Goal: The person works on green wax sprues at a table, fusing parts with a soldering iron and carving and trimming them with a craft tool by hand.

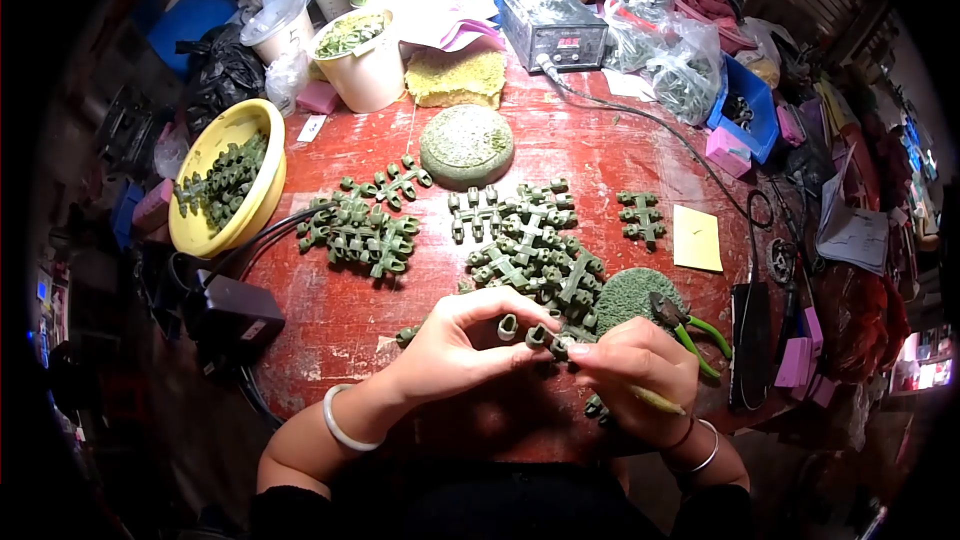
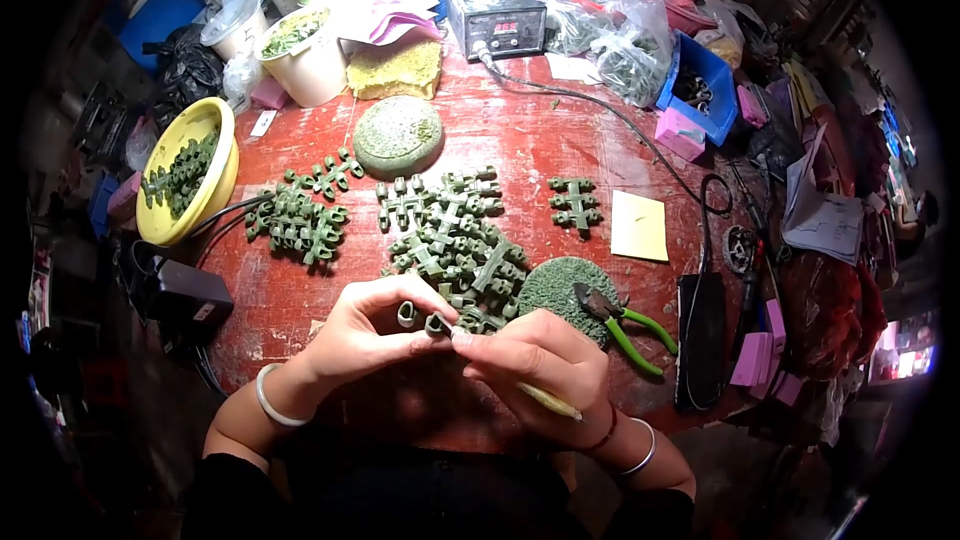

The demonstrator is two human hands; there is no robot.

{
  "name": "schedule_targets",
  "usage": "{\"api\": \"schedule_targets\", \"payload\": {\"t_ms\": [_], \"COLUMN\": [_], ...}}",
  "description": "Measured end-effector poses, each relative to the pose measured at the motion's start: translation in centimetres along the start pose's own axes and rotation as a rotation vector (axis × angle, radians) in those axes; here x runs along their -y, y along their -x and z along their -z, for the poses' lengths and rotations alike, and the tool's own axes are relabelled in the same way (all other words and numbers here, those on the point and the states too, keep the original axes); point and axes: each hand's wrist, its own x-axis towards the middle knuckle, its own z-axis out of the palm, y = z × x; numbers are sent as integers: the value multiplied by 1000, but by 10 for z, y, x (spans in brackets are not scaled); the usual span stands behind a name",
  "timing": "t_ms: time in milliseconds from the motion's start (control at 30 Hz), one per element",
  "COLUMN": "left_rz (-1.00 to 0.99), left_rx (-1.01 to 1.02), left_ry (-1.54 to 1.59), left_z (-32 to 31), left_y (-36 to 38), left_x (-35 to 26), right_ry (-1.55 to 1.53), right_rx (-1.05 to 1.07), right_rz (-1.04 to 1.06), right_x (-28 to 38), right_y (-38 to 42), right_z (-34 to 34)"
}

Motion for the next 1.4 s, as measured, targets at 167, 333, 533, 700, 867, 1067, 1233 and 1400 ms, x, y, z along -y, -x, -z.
{"api": "schedule_targets", "payload": {"t_ms": [167,333,533,700,867,1067,1233,1400], "left_rz": [-128,-185,-271,-292,-289,-285,-14,68], "left_rx": [-52,-56,-103,-107,-106,-89,-10,42], "left_ry": [-160,-280,-454,-483,-495,-471,-97,45], "left_z": [-1,1,-2,-2,-4,-1,-1,1], "left_y": [0,-1,-3,-2,-2,-1,0,1], "left_x": [1,2,-6,-4,-2,1,-3,-5], "right_ry": [20,12,26,10,50,2,54,14], "right_rx": [-15,-17,-20,1,-22,12,-39,0], "right_rz": [-21,-9,-63,-32,-32,-7,1,10], "right_x": [1,1,2,3,3,4,2,2], "right_y": [-2,0,-2,-2,-2,0,-1,2], "right_z": [-1,-1,0,0,-1,1,-1,-3]}}
